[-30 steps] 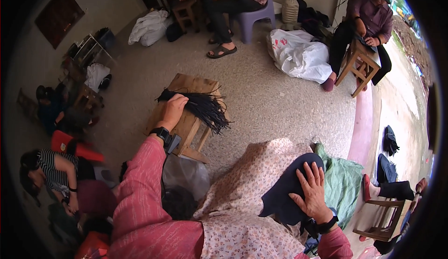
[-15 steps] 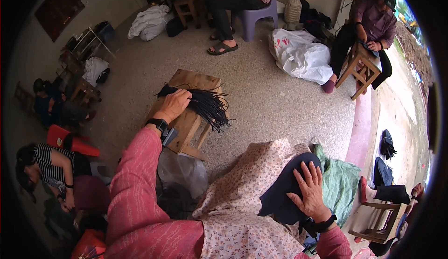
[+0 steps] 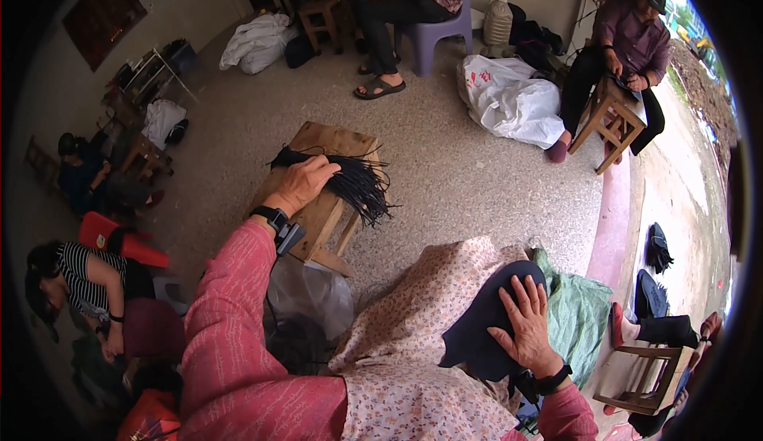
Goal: The recorder is hand-sewing components for a shoe upper, specifically threading a cord through pre-cut holes in black material.
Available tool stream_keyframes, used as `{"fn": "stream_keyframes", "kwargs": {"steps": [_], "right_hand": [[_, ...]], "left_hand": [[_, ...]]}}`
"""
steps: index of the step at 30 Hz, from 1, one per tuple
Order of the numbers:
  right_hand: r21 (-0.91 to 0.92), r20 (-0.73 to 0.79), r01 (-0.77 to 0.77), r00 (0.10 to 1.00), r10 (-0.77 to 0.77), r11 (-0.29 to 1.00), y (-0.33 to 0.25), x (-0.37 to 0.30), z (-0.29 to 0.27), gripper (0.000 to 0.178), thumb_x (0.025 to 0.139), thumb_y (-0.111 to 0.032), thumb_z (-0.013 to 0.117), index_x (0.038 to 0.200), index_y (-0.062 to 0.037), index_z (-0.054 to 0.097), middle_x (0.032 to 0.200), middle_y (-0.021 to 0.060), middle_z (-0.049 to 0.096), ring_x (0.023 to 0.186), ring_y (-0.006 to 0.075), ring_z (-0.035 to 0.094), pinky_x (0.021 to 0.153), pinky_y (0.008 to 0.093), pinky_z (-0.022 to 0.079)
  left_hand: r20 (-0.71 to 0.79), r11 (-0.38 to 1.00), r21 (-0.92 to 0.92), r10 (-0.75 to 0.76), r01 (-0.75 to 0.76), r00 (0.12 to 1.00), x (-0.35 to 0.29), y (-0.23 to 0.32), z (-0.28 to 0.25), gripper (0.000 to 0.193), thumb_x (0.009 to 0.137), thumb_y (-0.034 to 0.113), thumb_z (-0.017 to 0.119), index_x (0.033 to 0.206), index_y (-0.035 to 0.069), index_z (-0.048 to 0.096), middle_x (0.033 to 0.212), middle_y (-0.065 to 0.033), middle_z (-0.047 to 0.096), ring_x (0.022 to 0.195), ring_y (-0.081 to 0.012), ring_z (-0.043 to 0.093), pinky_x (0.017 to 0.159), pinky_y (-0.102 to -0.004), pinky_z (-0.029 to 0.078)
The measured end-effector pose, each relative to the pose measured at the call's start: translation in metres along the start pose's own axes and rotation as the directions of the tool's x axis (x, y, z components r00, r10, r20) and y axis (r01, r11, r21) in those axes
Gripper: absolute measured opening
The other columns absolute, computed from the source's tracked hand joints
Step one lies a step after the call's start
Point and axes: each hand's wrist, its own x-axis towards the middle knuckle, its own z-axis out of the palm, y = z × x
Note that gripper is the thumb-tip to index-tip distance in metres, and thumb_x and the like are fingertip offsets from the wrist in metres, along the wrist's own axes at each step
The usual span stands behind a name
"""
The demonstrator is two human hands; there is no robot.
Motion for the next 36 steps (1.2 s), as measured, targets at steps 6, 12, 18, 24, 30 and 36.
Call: {"fn": "stream_keyframes", "kwargs": {"steps": [6, 12, 18, 24, 30, 36], "right_hand": [[0.012, -0.011, 0.007, 1.000, -0.006, 1.000, 0.002, -0.002, -0.001, 0.069, 0.091, -0.051, 0.058, 0.143, -0.0070, 0.045, 0.155, 0.0176, 0.030, 0.146, 0.0395, 0.019, 0.118, 0.0541, 0.010], [0.012, -0.011, 0.012, 1.000, -0.012, 1.000, 0.003, 0.002, 0.001, 0.068, 0.091, -0.050, 0.058, 0.142, -0.0067, 0.046, 0.154, 0.0181, 0.030, 0.146, 0.0395, 0.019, 0.118, 0.0542, 0.009], [0.023, -0.004, 0.011, 1.000, -0.011, 1.000, 0.003, 0.003, -0.001, 0.069, 0.090, -0.051, 0.059, 0.142, -0.0067, 0.047, 0.154, 0.0185, 0.032, 0.145, 0.0401, 0.020, 0.118, 0.0545, 0.010], [0.069, -0.002, 0.020, 1.000, -0.020, 0.997, 0.004, 0.002, -0.002, 0.071, 0.090, -0.053, 0.058, 0.141, -0.0056, 0.047, 0.154, 0.0196, 0.031, 0.145, 0.0409, 0.018, 0.118, 0.0552, 0.007], [0.767, -0.005, -0.162, 0.966, 0.257, 0.621, 0.010, -0.020, -0.030, 0.057, 0.096, -0.024, 0.058, 0.143, 0.0008, 0.039, 0.145, 0.0164, 0.041, 0.139, 0.0238, 0.036, 0.112, 0.0351, 0.031], [0.955, -0.295, 0.293, 0.915, 0.274, 0.048, -0.041, -0.055, -0.091, 0.073, 0.083, -0.018, 0.068, 0.145, 0.0033, 0.036, 0.143, 0.0207, 0.047, 0.130, 0.0290, 0.050, 0.111, 0.0413, 0.036]], "left_hand": [[-0.048, 0.998, -0.036, 0.049, -0.051, 0.998, 0.000, 0.008, 0.000, 0.019, 0.083, 0.006, 0.071, 0.102, 0.006, 0.068, 0.092, -0.0102, 0.067, 0.080, -0.0252, 0.067, 0.069, -0.0335, 0.054], [-0.201, 0.993, -0.057, 0.095, -0.108, 0.975, 0.002, 0.024, 0.003, 0.014, 0.077, 0.004, 0.075, 0.090, 0.005, 0.072, 0.094, -0.0087, 0.068, 0.085, -0.0241, 0.066, 0.070, -0.0326, 0.054], [-0.270, 0.966, -0.181, 0.132, -0.185, 0.954, 0.029, 0.090, 0.003, 0.018, 0.070, 0.002, 0.079, 0.086, 0.008, 0.072, 0.091, -0.0038, 0.069, 0.087, -0.0218, 0.065, 0.072, -0.0322, 0.054], [-0.485, 0.786, -0.352, 0.311, -0.508, 0.817, 0.072, 0.206, -0.016, 0.021, 0.074, 0.002, 0.073, 0.094, 0.008, 0.070, 0.091, -0.0047, 0.069, 0.084, -0.0214, 0.066, 0.072, -0.0317, 0.055], [-0.528, 0.222, -0.784, 0.252, -0.580, 0.811, 0.085, 0.345, -0.056, 0.018, 0.075, 0.001, 0.076, 0.092, 0.004, 0.069, 0.092, -0.0064, 0.067, 0.084, -0.0226, 0.067, 0.071, -0.0309, 0.054], [0.177, -0.229, -0.948, 0.203, 0.222, 0.963, 0.067, 0.384, -0.053, 0.010, 0.086, 0.006, 0.072, 0.095, 0.002, 0.070, 0.085, -0.0057, 0.069, 0.078, -0.0117, 0.065, 0.068, -0.0246, 0.052]]}}
